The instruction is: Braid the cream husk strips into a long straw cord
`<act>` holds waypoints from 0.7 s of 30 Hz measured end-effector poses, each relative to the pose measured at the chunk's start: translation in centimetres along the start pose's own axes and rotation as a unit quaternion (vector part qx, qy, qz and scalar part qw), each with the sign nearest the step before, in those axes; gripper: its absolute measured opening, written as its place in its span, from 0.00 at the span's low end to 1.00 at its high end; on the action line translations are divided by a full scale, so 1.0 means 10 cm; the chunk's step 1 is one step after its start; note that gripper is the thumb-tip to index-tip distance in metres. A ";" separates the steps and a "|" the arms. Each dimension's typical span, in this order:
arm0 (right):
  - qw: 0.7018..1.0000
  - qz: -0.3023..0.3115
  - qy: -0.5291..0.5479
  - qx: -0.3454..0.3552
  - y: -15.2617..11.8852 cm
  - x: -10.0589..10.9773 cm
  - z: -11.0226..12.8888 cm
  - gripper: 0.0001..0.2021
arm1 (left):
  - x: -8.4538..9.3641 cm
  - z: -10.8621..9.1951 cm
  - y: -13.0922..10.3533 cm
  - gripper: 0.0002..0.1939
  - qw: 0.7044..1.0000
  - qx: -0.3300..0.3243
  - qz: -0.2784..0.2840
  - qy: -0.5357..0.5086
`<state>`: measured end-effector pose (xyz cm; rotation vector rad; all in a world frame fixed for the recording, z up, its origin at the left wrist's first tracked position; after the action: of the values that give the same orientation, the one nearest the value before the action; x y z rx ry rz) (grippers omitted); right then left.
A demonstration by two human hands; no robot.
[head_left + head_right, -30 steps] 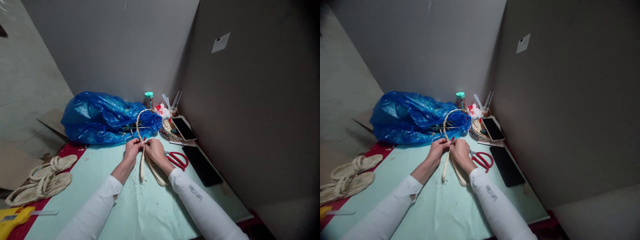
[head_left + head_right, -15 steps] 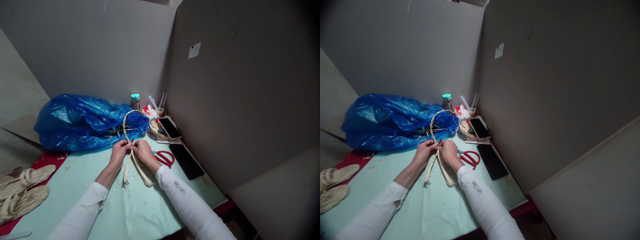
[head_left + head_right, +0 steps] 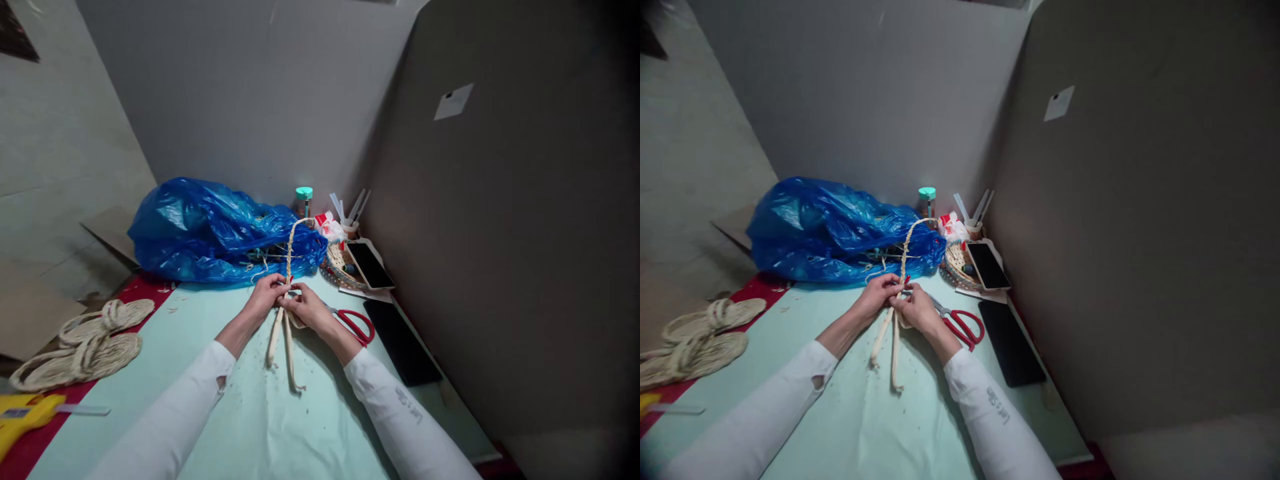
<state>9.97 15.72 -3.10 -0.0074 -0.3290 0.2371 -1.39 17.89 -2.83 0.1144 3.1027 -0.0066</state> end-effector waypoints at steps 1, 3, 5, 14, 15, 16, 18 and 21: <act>1.000 0.009 0.009 0.001 0.00 -0.01 -0.01 0.20 | 0.00 -0.01 0.01 0.11 1.000 -0.001 0.009 0.006; 1.000 0.017 0.004 0.006 -0.01 0.01 -0.02 0.18 | -0.01 -0.03 0.02 0.09 0.999 -0.002 0.030 0.017; 0.999 0.018 -0.029 0.015 -0.04 0.07 -0.01 0.16 | -0.05 -0.04 0.03 0.07 0.998 -0.002 0.050 0.023; 0.976 0.007 -0.202 0.081 -0.16 0.14 0.15 0.16 | -0.08 0.07 0.01 0.05 0.998 0.039 0.044 0.009; 0.974 0.005 -0.211 0.086 -0.16 0.12 0.16 0.15 | -0.07 0.07 0.01 0.05 0.999 0.037 0.035 0.010; 0.971 0.001 -0.221 0.090 -0.17 0.10 0.17 0.15 | -0.06 0.07 0.01 0.05 0.999 0.033 0.024 0.014; 0.965 -0.009 -0.244 0.094 -0.20 0.08 0.19 0.14 | -0.06 0.07 0.00 0.04 0.999 0.018 0.007 0.028; 0.956 -0.023 -0.280 0.088 -0.25 0.07 0.20 0.12 | -0.10 0.04 0.00 0.05 0.998 -0.016 0.000 0.062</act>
<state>10.57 13.38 -0.82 0.2470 -0.8710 0.2190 -0.41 17.86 -3.17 0.1183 3.2256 0.0524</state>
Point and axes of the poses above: each hand's wrist, its own y-axis towards the middle knuckle, its own x-axis out of the back of the hand, z = x × y, the point moved 7 cm from there along y, towards the middle knuckle, and after that the axes turned 1 degree about y, right-handed, at the moved point
